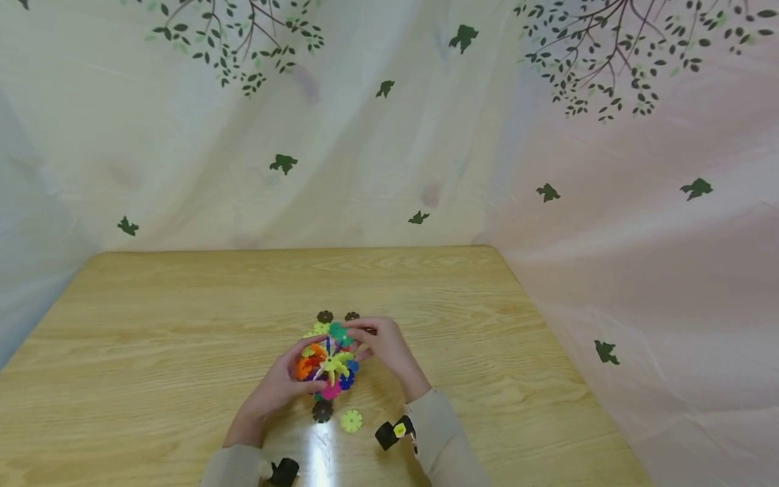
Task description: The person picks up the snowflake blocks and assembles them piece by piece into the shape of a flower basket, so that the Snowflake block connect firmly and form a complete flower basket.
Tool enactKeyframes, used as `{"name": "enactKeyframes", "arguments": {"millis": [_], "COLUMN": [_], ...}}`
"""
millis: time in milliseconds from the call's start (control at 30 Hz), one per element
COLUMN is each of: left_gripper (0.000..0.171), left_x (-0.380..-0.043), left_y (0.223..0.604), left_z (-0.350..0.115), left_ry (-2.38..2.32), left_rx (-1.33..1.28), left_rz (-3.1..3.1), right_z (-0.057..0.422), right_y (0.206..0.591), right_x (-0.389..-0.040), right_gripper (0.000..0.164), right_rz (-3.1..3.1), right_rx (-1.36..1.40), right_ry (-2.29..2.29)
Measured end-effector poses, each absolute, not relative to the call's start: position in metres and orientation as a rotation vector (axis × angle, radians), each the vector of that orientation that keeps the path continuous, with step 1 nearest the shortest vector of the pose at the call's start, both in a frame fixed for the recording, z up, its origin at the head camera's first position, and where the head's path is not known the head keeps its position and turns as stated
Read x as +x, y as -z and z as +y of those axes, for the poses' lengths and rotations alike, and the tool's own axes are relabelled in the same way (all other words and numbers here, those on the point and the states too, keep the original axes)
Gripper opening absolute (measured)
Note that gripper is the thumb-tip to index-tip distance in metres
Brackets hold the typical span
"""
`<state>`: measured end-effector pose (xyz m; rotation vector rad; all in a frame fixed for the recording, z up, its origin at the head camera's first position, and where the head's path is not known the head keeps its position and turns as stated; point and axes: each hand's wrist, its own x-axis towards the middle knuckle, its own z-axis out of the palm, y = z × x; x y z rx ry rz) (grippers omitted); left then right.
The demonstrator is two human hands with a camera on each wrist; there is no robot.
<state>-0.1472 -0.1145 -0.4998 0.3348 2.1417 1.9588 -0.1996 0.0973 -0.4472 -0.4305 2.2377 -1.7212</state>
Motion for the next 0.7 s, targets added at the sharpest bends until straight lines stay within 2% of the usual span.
{"name": "enactKeyframes", "arguments": {"millis": [167, 367, 533, 700], "left_gripper": [0.079, 0.077, 0.084, 0.087], "left_x": [-0.146, -0.145, -0.145, -0.145], "left_y": [0.500, 0.497, 0.492, 0.491], "left_z": [-0.116, -0.125, -0.132, -0.133], "left_ry": [-1.914, -1.912, -2.013, -2.082], "left_rx": [0.265, 0.133, 0.063, 0.062], "left_rz": [2.189, 2.277, 2.223, 2.181], "right_z": [0.092, 0.088, 0.084, 0.076], "right_y": [0.449, 0.454, 0.463, 0.473], "right_x": [-0.204, -0.214, -0.225, -0.230], "right_gripper": [0.030, 0.032, 0.026, 0.031], "right_rz": [2.237, 2.305, 2.627, 2.783], "right_rx": [-0.456, -0.333, -0.324, -0.388], "right_ry": [1.687, 1.741, 1.258, 0.826]}}
